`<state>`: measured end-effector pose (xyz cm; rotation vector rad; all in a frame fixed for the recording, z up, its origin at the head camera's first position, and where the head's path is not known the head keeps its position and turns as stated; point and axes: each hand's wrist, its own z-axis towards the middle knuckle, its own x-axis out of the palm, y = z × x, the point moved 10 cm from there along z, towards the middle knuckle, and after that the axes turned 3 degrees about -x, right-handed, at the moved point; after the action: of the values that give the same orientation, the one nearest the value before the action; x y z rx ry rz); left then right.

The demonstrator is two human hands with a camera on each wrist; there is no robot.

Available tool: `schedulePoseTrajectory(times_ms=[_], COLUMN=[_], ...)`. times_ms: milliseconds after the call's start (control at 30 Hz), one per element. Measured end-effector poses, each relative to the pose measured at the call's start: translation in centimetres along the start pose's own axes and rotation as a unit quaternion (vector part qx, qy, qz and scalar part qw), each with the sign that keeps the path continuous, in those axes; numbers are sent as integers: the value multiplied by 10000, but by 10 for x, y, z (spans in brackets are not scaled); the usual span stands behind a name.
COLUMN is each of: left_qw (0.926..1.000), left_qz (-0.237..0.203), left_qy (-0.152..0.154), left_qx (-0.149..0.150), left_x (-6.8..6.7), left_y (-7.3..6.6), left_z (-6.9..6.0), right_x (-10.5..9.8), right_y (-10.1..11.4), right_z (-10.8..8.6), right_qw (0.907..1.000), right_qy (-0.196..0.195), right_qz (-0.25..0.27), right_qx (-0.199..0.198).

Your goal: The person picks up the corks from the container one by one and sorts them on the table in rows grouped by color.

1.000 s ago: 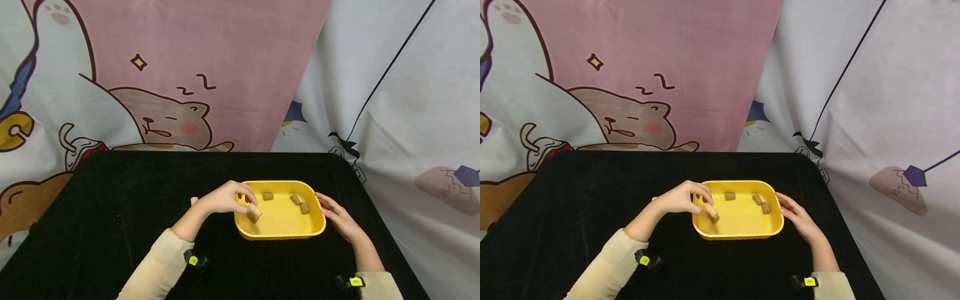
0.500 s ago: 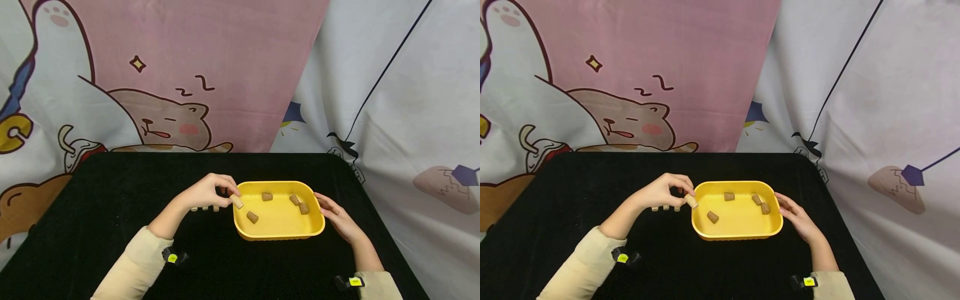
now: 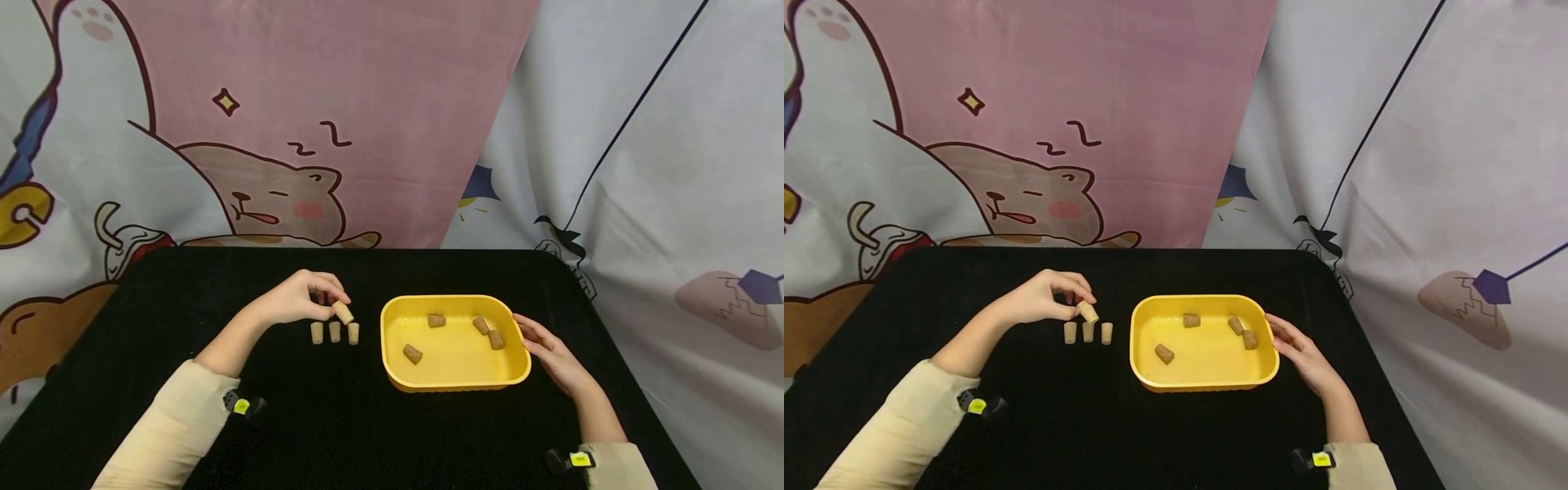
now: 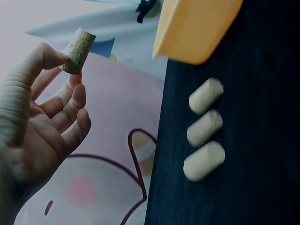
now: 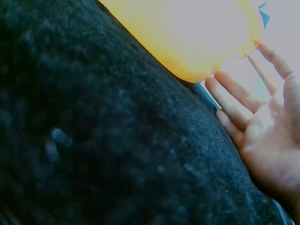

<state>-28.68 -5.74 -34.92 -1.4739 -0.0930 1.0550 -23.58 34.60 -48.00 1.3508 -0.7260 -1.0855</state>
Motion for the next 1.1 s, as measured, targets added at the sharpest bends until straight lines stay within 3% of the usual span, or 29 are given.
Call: schedulePoseTrajectory(times_ms=[233, 600, 1100], left_qw=[9995, 9971, 9912], left_qz=[17, -24, -437], left_qy=[4, 126, 292], left_qx=[-321, -756, -1215], left_x=[-16, -26, -23], left_y=[17, 48, 87], left_z=[-12, -36, -57], right_x=[0, 0, -1], right_y=[1, 0, 0], right_z=[0, 1, 0], right_qw=[10000, 10000, 10000], right_qy=[43, -51, 27], right_qz=[46, -4, -36], right_qx=[-64, 30, -54])
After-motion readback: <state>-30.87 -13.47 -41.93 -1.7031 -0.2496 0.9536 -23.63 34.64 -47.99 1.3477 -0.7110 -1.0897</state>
